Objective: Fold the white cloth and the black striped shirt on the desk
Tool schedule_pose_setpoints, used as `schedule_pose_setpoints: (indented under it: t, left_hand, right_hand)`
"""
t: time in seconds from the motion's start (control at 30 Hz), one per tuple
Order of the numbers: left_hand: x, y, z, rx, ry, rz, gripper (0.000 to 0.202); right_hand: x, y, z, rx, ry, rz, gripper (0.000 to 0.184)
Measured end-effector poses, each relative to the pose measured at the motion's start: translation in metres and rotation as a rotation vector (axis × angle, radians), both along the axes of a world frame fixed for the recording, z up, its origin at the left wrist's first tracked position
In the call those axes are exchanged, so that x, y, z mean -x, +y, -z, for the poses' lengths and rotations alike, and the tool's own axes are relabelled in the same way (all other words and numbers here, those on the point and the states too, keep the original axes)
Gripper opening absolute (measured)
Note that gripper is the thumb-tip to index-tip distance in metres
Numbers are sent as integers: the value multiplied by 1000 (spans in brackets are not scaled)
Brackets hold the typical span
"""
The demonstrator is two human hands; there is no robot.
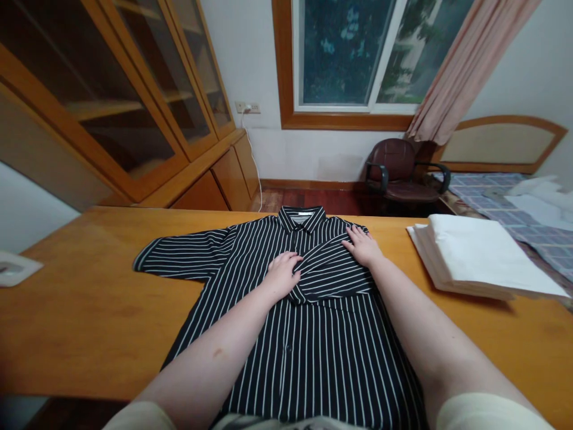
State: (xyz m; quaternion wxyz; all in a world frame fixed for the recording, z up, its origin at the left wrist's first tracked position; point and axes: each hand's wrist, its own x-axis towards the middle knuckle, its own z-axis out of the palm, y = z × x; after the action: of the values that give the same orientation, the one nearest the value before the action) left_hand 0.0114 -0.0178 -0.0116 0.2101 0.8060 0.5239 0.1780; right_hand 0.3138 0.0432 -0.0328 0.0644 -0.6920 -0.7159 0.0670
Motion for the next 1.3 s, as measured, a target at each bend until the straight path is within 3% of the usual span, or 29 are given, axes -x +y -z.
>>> schedule_pose_setpoints:
  t: [0.13, 0.23, 0.33, 0.5, 0.63, 0.73, 0.83, 0.93, 1.17, 1.23, 1.3]
  left_hand:
    - [1, 0, 4, -26, -4, 0, 38]
    - [2, 0, 2, -26, 14, 10, 39]
    - [2, -1, -2, -17, 27, 13, 39]
    - [1, 1, -2, -1, 36, -3, 38]
    - [0, 1, -2, -13, 42, -26, 37]
    - [-2, -5, -9, -92, 46, -26, 36]
    - [-6, -14, -18, -148, 51, 129, 40]
    - [-10, -19, -19, -52, 140, 254, 51]
    - [-9, -16, -5, 16, 264, 289, 66]
    - [-8, -15, -3, 13, 268, 295, 67]
    - [-7, -14, -1, 11, 268, 298, 68]
  right_hand:
    - [-42, 6, 3, -6, 70, 200, 66]
    - [-66, 5, 7, -47, 241, 294, 59]
    - [-83, 0, 9, -138, 459, 357, 56]
    - [-94, -21, 3, -213, 626, 374, 64]
    - [-85, -49, 0, -186, 691, 339, 64]
    - [-66, -69, 3, -111, 461, 263, 65]
    - [-44, -84, 3, -63, 113, 171, 66]
    - [-32, -92, 3, -42, -14, 155, 61]
    - [-43, -80, -1, -31, 55, 313, 52]
    - [-34, -79, -9, -40, 111, 351, 55]
    - [-12, -83, -20, -86, 157, 278, 59]
